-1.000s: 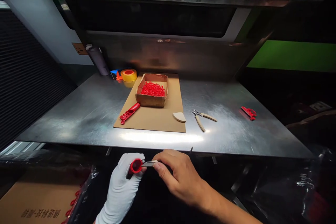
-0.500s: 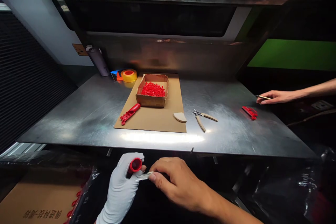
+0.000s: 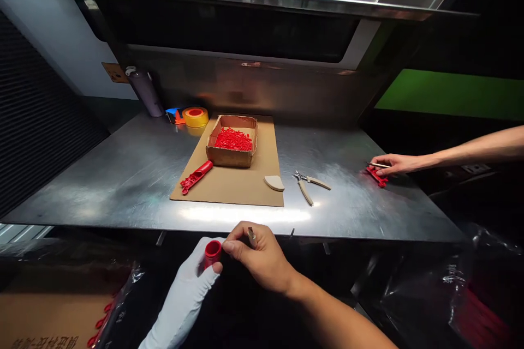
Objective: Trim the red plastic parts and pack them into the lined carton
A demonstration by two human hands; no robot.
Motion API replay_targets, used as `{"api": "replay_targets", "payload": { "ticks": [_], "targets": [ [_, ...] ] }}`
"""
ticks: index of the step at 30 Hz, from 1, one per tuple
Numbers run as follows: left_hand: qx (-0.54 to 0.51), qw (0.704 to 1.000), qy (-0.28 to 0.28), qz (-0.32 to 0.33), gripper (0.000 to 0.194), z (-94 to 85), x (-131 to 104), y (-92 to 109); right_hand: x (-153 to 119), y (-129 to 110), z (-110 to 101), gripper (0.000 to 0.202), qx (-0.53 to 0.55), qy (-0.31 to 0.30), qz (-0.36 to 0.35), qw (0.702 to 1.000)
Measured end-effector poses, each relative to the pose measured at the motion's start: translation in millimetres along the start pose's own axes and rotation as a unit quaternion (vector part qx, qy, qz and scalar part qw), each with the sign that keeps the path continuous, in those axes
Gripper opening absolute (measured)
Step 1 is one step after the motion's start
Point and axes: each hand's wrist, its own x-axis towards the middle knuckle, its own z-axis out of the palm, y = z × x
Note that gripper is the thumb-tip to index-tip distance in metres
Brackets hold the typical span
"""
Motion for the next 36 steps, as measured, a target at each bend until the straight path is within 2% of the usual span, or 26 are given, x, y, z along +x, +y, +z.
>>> {"api": "replay_targets", "payload": {
  "ticks": [2, 4, 5, 6, 9, 13, 15, 18, 22, 24, 26, 29, 32, 36],
  "targets": [
    [-0.097, 0.994, 0.023, -0.039, 0.037, -2.5, -2.0, 0.5, 8.3, -1.6, -18.9, 0.025, -0.183, 0.034, -0.011, 0.983],
    [-0.211, 0.973, 0.043, -0.079, 0.043, -4.4, -3.0, 2.5, 19.9, -2.8, -45.6, 0.022, -0.351, 0.075, -0.006, 0.933],
    [-0.265, 0.959, 0.047, -0.095, 0.044, -5.2, -3.0, 4.0, 26.7, -2.5, -59.9, 0.015, -0.393, 0.103, 0.009, 0.914],
    [-0.311, 0.943, 0.045, -0.108, 0.045, -5.9, -2.7, 5.8, 33.9, -1.3, -73.9, 0.010, -0.420, 0.132, 0.030, 0.898],
    [-0.394, 0.908, 0.033, -0.136, 0.041, -7.2, -0.1, 10.6, 55.3, 7.7, -105.5, 0.017, -0.476, 0.183, 0.099, 0.854],
    [-0.443, 0.880, 0.047, -0.162, 0.022, -7.3, 4.5, 12.4, 71.6, 20.5, -117.8, 0.019, -0.505, 0.175, 0.131, 0.835],
    [-0.484, 0.862, 0.039, -0.147, 0.021, -6.9, 6.3, 11.2, 71.7, 21.4, -114.6, 0.021, -0.500, 0.172, 0.123, 0.840],
    [-0.515, 0.847, 0.006, -0.134, 0.032, -7.1, 7.2, 7.9, 62.4, 14.9, -98.8, 0.020, -0.466, 0.150, 0.097, 0.866],
    [-0.539, 0.828, -0.029, -0.151, 0.044, -7.2, 8.3, 3.3, 38.1, 1.2, -55.4, 0.011, -0.376, 0.040, 0.032, 0.925],
    [-0.532, 0.830, -0.026, -0.162, 0.046, -5.4, 9.4, 1.2, 25.2, -3.6, -29.9, 0.013, -0.291, -0.020, -0.017, 0.956],
    [-0.511, 0.843, -0.002, -0.171, 0.044, -2.6, 10.2, -1.1, 14.6, -5.8, -7.6, 0.010, -0.228, -0.053, -0.069, 0.970],
    [-0.467, 0.867, 0.040, -0.169, 0.040, 0.4, 10.0, -5.6, 3.2, -4.6, 15.2, 0.004, -0.237, -0.046, -0.116, 0.963],
    [-0.406, 0.902, 0.069, -0.129, 0.036, 0.5, 9.5, -9.0, -4.6, -1.0, 27.4, 0.010, -0.270, -0.042, -0.148, 0.950],
    [-0.354, 0.927, 0.063, -0.111, 0.037, 1.0, 10.7, -9.1, -7.5, 2.3, 32.1, 0.011, -0.297, -0.047, -0.171, 0.938]
  ]
}}
